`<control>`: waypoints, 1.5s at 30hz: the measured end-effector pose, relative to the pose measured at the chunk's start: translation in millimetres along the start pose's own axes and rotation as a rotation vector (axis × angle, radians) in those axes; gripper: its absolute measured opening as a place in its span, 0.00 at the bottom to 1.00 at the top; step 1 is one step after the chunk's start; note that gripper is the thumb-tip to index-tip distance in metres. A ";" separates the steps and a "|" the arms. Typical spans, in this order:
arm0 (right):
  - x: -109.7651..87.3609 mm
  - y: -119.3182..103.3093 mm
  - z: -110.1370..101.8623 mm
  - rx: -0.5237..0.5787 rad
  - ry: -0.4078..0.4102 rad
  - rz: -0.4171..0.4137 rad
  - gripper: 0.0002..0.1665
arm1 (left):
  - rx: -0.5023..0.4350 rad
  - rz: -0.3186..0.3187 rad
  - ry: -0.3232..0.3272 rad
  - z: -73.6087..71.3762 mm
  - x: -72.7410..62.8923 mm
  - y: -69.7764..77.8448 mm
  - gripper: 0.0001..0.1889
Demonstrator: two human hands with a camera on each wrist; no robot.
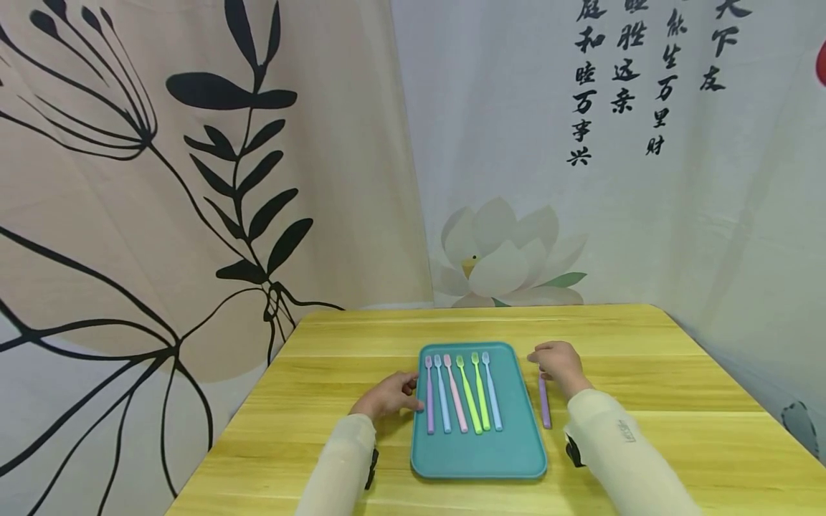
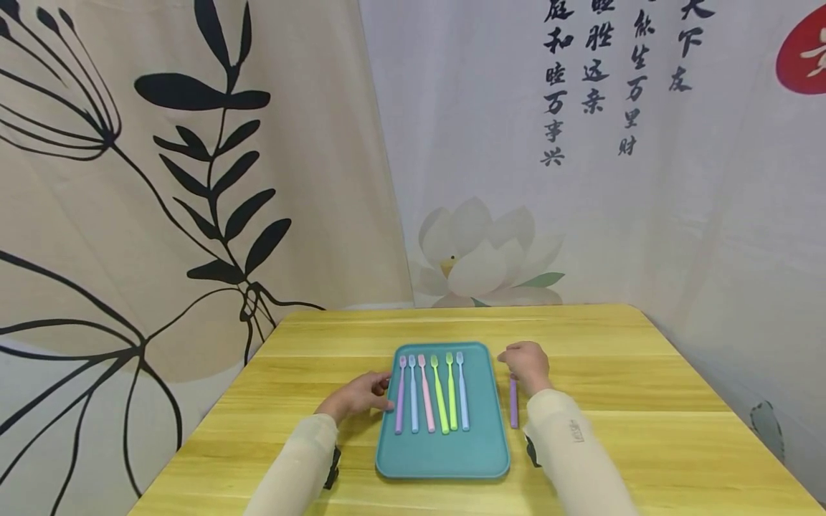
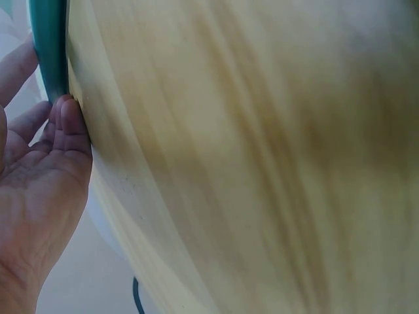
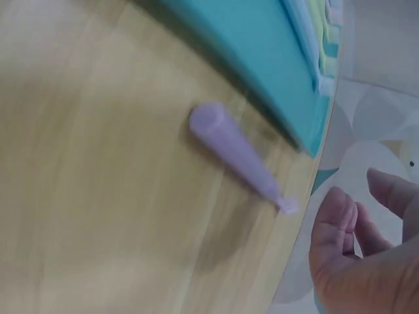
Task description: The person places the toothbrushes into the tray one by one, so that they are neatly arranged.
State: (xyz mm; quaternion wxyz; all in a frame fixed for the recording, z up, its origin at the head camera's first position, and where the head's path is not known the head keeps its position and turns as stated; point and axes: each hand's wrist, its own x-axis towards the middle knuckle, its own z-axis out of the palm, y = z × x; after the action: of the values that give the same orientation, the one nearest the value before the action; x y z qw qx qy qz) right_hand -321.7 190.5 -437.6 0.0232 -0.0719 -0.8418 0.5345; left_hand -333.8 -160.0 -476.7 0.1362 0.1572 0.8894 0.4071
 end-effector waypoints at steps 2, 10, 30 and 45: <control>0.6 4.0 -4.3 0.015 -0.009 0.001 0.27 | 0.000 0.002 -0.001 0.2 0.3 -0.2 0.38; 3.5 27.1 -12.8 0.067 -0.090 0.083 0.30 | -0.005 -0.004 -0.002 0.4 0.8 -0.4 0.38; 4.3 52.3 0.4 -0.028 -0.069 0.064 0.31 | 0.002 0.001 0.013 -0.7 0.7 -2.2 0.39; -4.9 45.8 4.2 -0.220 0.011 -0.001 0.22 | -0.009 0.015 0.016 1.4 -1.8 0.1 0.37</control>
State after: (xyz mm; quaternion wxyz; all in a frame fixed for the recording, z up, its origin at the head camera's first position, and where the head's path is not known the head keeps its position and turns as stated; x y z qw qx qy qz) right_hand -313.0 205.2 -480.6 0.0203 -0.0764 -0.8952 0.4387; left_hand -331.6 -159.7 -477.3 0.1269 0.1599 0.8875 0.4131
